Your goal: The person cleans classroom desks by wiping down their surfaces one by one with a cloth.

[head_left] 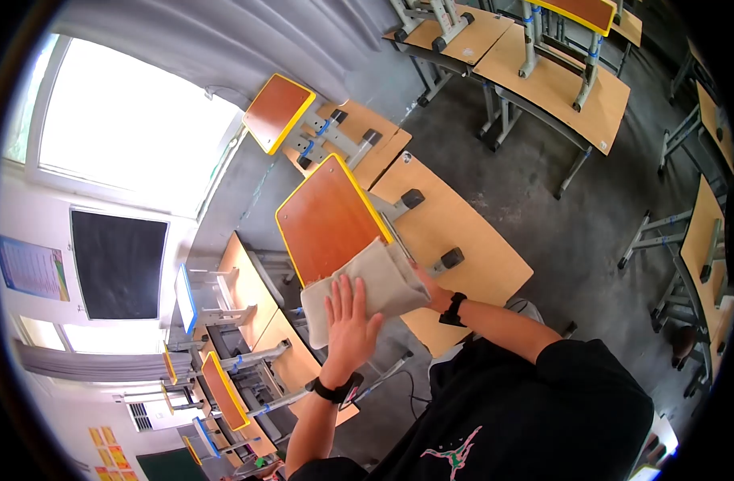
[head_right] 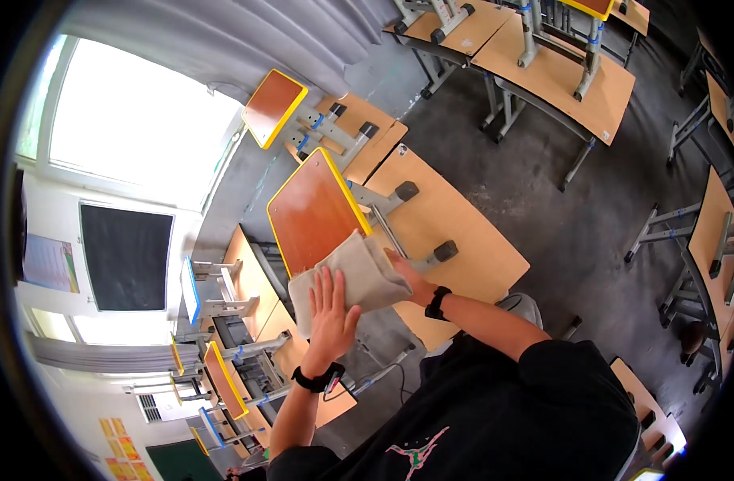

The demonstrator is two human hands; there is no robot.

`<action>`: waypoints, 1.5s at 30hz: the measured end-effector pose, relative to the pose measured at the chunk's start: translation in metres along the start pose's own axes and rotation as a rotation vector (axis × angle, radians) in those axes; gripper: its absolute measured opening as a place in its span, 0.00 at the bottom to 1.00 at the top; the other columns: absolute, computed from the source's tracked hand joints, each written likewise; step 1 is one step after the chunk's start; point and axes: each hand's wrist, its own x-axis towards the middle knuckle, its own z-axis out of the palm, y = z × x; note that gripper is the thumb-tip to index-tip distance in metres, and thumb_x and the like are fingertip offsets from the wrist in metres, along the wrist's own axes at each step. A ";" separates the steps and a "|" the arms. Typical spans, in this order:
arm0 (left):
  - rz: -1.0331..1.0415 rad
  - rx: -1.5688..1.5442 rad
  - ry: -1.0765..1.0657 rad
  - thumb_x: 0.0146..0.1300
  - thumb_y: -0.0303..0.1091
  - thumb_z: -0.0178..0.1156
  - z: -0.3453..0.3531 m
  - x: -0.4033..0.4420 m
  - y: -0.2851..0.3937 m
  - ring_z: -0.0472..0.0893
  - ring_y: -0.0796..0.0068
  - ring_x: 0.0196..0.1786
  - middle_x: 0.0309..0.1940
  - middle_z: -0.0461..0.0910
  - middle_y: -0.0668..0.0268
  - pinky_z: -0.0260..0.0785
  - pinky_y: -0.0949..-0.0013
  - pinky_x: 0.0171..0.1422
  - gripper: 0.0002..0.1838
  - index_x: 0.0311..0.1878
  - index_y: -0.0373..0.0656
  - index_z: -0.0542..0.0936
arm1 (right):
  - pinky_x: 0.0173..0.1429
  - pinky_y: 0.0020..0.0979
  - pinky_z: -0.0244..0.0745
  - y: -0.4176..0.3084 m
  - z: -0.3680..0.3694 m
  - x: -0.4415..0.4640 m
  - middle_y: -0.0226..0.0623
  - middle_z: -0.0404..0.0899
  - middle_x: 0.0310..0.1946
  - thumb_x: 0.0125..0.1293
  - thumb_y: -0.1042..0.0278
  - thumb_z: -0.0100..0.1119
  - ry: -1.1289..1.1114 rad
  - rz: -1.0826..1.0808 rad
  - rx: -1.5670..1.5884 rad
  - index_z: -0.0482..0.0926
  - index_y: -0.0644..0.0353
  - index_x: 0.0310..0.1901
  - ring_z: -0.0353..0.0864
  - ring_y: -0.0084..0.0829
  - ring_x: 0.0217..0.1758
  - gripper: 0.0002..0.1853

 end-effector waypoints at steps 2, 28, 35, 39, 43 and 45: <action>-0.092 -0.018 0.030 0.75 0.47 0.57 0.004 -0.011 -0.014 0.41 0.37 0.87 0.86 0.44 0.42 0.32 0.37 0.87 0.44 0.85 0.38 0.51 | 0.71 0.44 0.70 0.003 0.002 0.007 0.50 0.78 0.64 0.77 0.69 0.52 0.085 0.102 0.185 0.76 0.63 0.64 0.77 0.49 0.67 0.18; -0.468 0.078 -0.047 0.81 0.62 0.35 -0.037 0.181 -0.194 0.36 0.32 0.87 0.86 0.39 0.41 0.30 0.32 0.86 0.44 0.86 0.39 0.41 | 0.60 0.50 0.68 0.001 0.008 0.014 0.56 0.76 0.47 0.69 0.72 0.52 -0.007 -0.750 -1.050 0.77 0.64 0.53 0.72 0.57 0.52 0.14; -0.273 0.166 -0.037 0.81 0.62 0.37 -0.011 0.242 -0.202 0.37 0.26 0.85 0.86 0.40 0.40 0.31 0.35 0.87 0.45 0.86 0.37 0.44 | 0.61 0.49 0.69 -0.002 0.008 0.008 0.55 0.77 0.50 0.70 0.69 0.55 -0.030 -0.710 -1.057 0.77 0.64 0.54 0.72 0.57 0.54 0.15; -0.211 0.020 0.035 0.81 0.62 0.39 -0.026 0.255 -0.107 0.36 0.32 0.87 0.86 0.39 0.41 0.29 0.38 0.88 0.45 0.86 0.37 0.44 | 0.63 0.51 0.70 0.003 0.003 0.010 0.56 0.77 0.51 0.69 0.68 0.56 -0.046 -0.720 -1.082 0.76 0.64 0.56 0.72 0.58 0.56 0.17; -0.087 0.038 0.079 0.80 0.61 0.43 -0.020 0.248 -0.068 0.36 0.36 0.87 0.86 0.40 0.42 0.29 0.40 0.88 0.45 0.85 0.36 0.47 | 0.65 0.51 0.70 0.011 -0.005 0.016 0.56 0.76 0.51 0.68 0.69 0.57 -0.073 -0.736 -1.063 0.76 0.63 0.58 0.72 0.60 0.57 0.18; 0.047 0.099 0.018 0.79 0.59 0.47 -0.018 0.237 -0.055 0.38 0.37 0.87 0.86 0.41 0.41 0.30 0.42 0.89 0.45 0.84 0.33 0.51 | 0.66 0.51 0.70 0.007 -0.003 0.014 0.57 0.76 0.52 0.67 0.70 0.57 -0.053 -0.716 -1.078 0.77 0.63 0.59 0.72 0.61 0.58 0.19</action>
